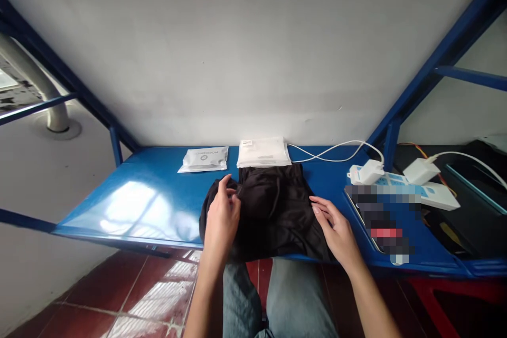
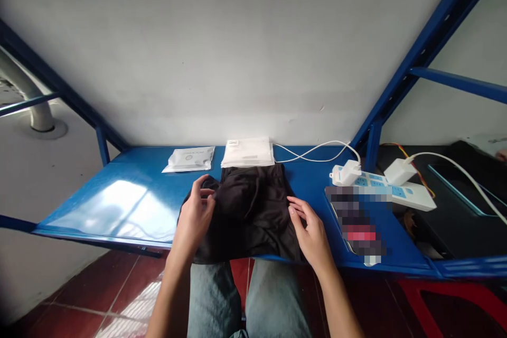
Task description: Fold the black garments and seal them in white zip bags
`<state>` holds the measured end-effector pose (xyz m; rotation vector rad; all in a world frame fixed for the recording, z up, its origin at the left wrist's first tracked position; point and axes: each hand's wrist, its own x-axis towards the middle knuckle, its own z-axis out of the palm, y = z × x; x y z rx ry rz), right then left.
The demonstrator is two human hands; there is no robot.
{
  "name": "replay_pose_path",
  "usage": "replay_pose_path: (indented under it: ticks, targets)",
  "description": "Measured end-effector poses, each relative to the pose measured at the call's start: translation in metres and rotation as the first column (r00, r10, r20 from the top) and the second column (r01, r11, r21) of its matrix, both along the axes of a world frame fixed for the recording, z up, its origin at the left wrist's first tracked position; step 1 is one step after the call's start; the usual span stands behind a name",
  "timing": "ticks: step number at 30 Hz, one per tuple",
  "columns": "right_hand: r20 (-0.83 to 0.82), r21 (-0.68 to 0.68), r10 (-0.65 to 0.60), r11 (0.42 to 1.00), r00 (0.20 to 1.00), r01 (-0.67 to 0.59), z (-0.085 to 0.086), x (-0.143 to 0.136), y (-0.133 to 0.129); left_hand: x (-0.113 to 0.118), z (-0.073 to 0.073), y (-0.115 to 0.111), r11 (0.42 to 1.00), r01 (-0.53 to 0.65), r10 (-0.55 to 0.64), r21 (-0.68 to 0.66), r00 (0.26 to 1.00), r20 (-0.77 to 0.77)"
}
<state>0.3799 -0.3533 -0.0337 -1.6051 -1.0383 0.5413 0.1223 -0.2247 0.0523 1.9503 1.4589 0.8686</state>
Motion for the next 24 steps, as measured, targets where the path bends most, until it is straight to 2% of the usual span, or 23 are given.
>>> replay_pose_path:
  ticks: [2,4,7,9,11,14,16,19,20,22,24]
  targets:
    - [0.069,-0.028,0.005,1.0,0.998,-0.003,-0.002,-0.001,0.001,-0.013,-0.013,0.002,0.999,-0.039,0.038,-0.036,0.999,-0.04]
    - [0.162,-0.061,0.013,0.998,0.987,-0.003,-0.002,-0.002,0.003,-0.014,-0.022,0.003,0.998,-0.006,-0.002,-0.064,0.992,-0.13]
    - [0.318,-0.09,0.024,0.996,0.948,0.005,0.005,-0.004,0.014,-0.002,-0.023,0.004,0.996,0.079,-0.087,-0.038,0.942,-0.324]
    - [0.398,-0.112,0.06,0.994,0.915,-0.016,0.016,-0.004,0.024,0.006,-0.019,0.007,0.993,0.116,-0.113,-0.016,0.913,-0.392]
    - [0.434,-0.143,0.115,0.988,0.893,-0.058,0.03,-0.001,0.033,0.008,-0.013,0.011,0.989,0.147,-0.136,-0.001,0.915,-0.379]
    - [0.41,-0.151,0.136,0.985,0.902,-0.08,0.049,0.008,0.042,-0.004,-0.01,0.016,0.983,0.182,-0.167,0.022,0.941,-0.293]
    - [0.396,-0.136,0.112,0.989,0.911,-0.062,0.054,0.015,0.043,-0.017,-0.013,0.015,0.991,0.127,-0.11,0.042,0.953,-0.284]
    - [0.475,-0.166,0.152,0.983,0.867,-0.081,0.047,0.022,0.042,-0.029,-0.02,0.006,0.982,-0.08,0.13,0.168,0.943,-0.307]
    - [0.525,-0.175,0.17,0.981,0.834,-0.09,0.043,0.023,0.041,-0.029,-0.021,0.004,0.969,-0.111,0.177,0.222,0.937,-0.301]
    - [0.624,-0.162,0.172,0.983,0.762,-0.09,0.034,0.024,0.039,-0.024,-0.021,0.003,0.956,-0.066,0.156,0.286,0.94,-0.304]
    - [0.696,-0.126,0.149,0.988,0.702,-0.084,0.032,0.025,0.037,-0.019,-0.016,0.01,0.962,0.015,0.081,0.274,0.939,-0.335]
